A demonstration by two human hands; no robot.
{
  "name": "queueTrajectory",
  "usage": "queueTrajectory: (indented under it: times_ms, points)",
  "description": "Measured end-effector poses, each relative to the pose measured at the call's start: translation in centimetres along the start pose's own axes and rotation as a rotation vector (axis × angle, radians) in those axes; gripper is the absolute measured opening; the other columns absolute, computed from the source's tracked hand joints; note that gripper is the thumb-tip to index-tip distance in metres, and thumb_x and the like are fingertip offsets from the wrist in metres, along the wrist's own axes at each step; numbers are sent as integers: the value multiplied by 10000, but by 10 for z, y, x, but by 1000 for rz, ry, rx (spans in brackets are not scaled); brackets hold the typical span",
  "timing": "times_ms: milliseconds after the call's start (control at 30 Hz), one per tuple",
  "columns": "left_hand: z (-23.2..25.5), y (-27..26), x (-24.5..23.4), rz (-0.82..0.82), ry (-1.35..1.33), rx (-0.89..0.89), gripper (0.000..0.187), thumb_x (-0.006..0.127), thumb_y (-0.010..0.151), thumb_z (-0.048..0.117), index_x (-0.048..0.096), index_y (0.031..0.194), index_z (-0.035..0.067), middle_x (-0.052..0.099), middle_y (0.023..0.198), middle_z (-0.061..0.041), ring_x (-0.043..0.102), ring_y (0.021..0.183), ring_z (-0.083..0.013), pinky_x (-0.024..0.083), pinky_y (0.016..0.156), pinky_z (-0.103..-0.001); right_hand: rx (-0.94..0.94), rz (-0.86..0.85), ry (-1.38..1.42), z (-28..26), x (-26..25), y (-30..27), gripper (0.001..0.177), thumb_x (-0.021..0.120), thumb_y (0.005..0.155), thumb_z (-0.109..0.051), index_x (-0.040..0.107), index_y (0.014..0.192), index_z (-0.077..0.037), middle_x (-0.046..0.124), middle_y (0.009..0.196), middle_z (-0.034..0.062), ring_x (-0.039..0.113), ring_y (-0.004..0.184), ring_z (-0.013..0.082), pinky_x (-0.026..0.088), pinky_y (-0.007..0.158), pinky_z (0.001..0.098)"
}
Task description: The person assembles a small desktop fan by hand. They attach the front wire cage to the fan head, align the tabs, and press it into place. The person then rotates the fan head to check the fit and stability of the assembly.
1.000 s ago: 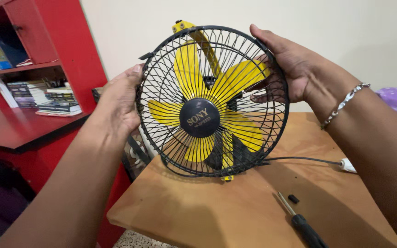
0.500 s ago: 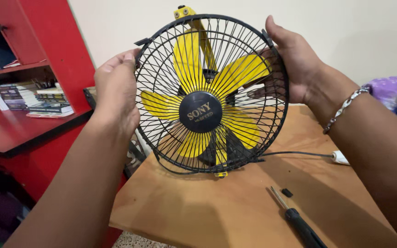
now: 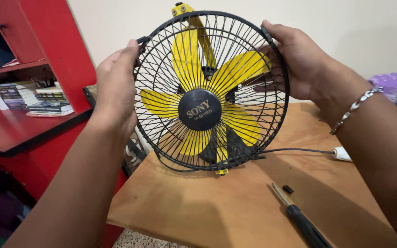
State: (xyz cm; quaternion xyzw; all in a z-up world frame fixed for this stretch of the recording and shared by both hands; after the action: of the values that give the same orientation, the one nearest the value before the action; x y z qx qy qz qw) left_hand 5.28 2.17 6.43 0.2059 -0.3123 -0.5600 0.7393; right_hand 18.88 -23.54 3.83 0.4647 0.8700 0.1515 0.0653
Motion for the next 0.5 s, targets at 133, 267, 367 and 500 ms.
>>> queueTrajectory:
  times_ms: [133,267,367,500]
  points:
    - [17,-9,5,76,496,123,493,616,997,472,717,1144,12,723,1071,-64,621,1048,-142,496,940,-321,138,-77,77,1,12,-9,863,361,955,-703,662,1195,70,751,1126,215,728,987,304,592,911,458]
    - [22,-14,10,192,886,127,749,671,861,692,665,1257,56,613,1149,-109,587,1099,-206,493,924,-389,162,-175,76,-2,25,-8,896,374,927,-743,622,1260,51,723,1158,216,707,1037,327,558,944,511]
    - [29,-12,13,236,1034,134,828,713,809,742,679,1246,40,573,1195,-150,581,1095,-230,482,929,-395,209,-194,59,-2,26,-6,982,311,941,-782,626,1172,119,708,1112,251,699,1008,331,557,935,488]
    - [38,-7,26,142,860,234,794,749,786,666,673,1138,-42,702,1073,-134,694,973,-191,562,836,-337,235,-71,-111,-14,15,9,929,221,989,-741,628,1084,88,697,1049,229,691,935,320,559,880,511]
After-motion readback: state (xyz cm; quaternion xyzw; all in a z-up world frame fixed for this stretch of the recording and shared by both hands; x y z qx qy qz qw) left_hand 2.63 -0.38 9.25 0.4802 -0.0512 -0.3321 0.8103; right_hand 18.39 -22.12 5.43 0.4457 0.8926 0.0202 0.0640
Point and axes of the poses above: each hand's wrist, its own y-axis towards the middle knuckle, its own x-axis out of the palm, z = x × y, the point moved 10 cm from there along y, towards the middle knuckle
